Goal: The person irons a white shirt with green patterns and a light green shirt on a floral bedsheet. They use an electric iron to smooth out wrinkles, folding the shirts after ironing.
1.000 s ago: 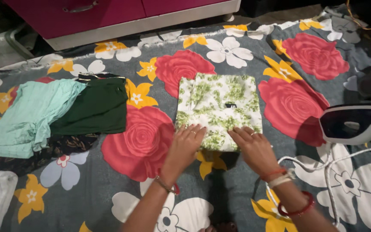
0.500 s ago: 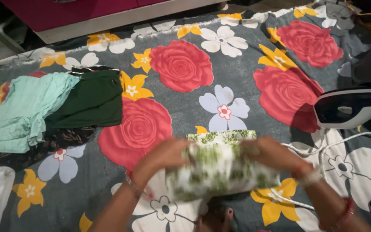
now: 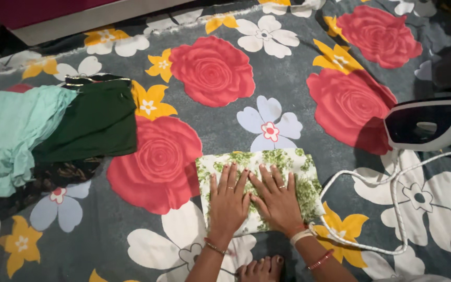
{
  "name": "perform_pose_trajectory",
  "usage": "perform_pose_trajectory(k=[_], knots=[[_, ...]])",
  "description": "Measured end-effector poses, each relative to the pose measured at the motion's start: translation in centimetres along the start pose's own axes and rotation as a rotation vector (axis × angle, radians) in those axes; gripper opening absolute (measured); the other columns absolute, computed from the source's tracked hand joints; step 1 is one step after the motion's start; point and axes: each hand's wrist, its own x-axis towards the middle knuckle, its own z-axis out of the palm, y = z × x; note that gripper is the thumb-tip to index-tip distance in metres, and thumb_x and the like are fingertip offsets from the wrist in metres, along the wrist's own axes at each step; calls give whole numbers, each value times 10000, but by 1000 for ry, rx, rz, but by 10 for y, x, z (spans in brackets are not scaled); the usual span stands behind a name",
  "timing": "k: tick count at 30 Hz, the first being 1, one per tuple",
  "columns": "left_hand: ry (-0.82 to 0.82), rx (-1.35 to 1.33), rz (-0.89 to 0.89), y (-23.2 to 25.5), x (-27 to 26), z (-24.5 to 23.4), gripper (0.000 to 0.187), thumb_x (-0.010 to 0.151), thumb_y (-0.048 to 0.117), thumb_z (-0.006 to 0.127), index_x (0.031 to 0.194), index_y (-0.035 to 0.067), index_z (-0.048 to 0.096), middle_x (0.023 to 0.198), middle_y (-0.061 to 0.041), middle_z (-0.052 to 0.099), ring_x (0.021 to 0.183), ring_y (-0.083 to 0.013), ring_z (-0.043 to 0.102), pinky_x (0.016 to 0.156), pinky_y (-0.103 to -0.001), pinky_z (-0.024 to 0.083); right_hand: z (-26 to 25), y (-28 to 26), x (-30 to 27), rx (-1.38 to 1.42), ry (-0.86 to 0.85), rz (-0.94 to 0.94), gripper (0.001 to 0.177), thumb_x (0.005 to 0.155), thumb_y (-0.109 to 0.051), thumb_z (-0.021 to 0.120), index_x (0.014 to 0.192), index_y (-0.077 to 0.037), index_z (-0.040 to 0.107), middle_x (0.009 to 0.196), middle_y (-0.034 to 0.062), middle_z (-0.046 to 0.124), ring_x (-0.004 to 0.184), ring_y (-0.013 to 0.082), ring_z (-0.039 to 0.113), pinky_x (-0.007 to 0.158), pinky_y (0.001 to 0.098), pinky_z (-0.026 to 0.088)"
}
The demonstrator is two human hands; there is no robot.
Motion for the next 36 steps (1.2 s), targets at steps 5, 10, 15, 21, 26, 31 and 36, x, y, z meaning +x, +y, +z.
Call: perform_pose_trajectory(k=[5, 10, 15, 21, 26, 31, 36], knots=[[-42, 28, 0, -8, 1, 17, 631, 916, 335, 606, 1497, 118, 491, 1591, -191, 368, 1491, -359, 278, 1185, -606, 181, 10, 9, 1, 23, -6, -24, 613, 969, -462, 539, 1535, -251, 439, 1616, 85, 361, 1498, 348, 270, 1143, 684, 152], [257, -141, -217, -44, -10, 19, 680, 898, 403, 699, 1418, 12, 503, 1480, -191, 520, 1443, -396, 446, 1243, -526, 319, -4, 54, -6, 115, 68, 133, 806, 855, -464, 692, 1537, -141, 409, 1559, 244, 389, 1436, 455, 355, 1169, 587, 262], [-8, -445, -1071, -68, -21, 15, 842, 688, 535, 832, 1198, -86, 580, 1228, -305, 644, 1134, -421, 654, 972, -496, 512, -7, 99, -14, 98, 163, 560, 1123, 747, -597, 815, 1510, 86, 352, 1447, 429, 387, 1309, 560, 441, 1032, 622, 347], [-237, -433, -1157, -57, -6, 31, 1008, 650, 636, 865, 1230, -113, 519, 1217, -337, 632, 1109, -439, 665, 953, -504, 527, 4, 75, -7, 22, -87, 691, 1206, 652, -720, 815, 1488, -1, 326, 1175, 231, 621, 1074, 437, 653, 1083, 634, 408], [-242, -445, -1220, -57, -1, 35, 1101, 613, 615, 921, 1331, -74, 448, 1296, -361, 541, 1145, -482, 603, 951, -517, 499, 8, 74, 5, 251, -69, 768, 1227, 623, -533, 908, 1516, 9, 263, 1189, 318, 563, 955, 509, 674, 757, 499, 572], [-157, -610, -1103, -55, 0, 30, 744, 668, 453, 880, 1204, -6, 643, 1164, -211, 732, 1040, -351, 699, 927, -453, 523, 5, 71, 2, 576, 55, 699, 683, 769, -270, 835, 1330, -55, 510, 1069, 246, 744, 1041, 424, 717, 832, 469, 573], [58, -752, -693, -20, 49, -17, 616, 688, 264, 892, 1184, 1, 637, 1078, -152, 747, 899, -257, 700, 827, -402, 539, -49, 59, -12, 670, 391, 639, 543, 760, -107, 812, 1263, -71, 611, 1148, 198, 723, 1086, 418, 678, 832, 433, 563]])
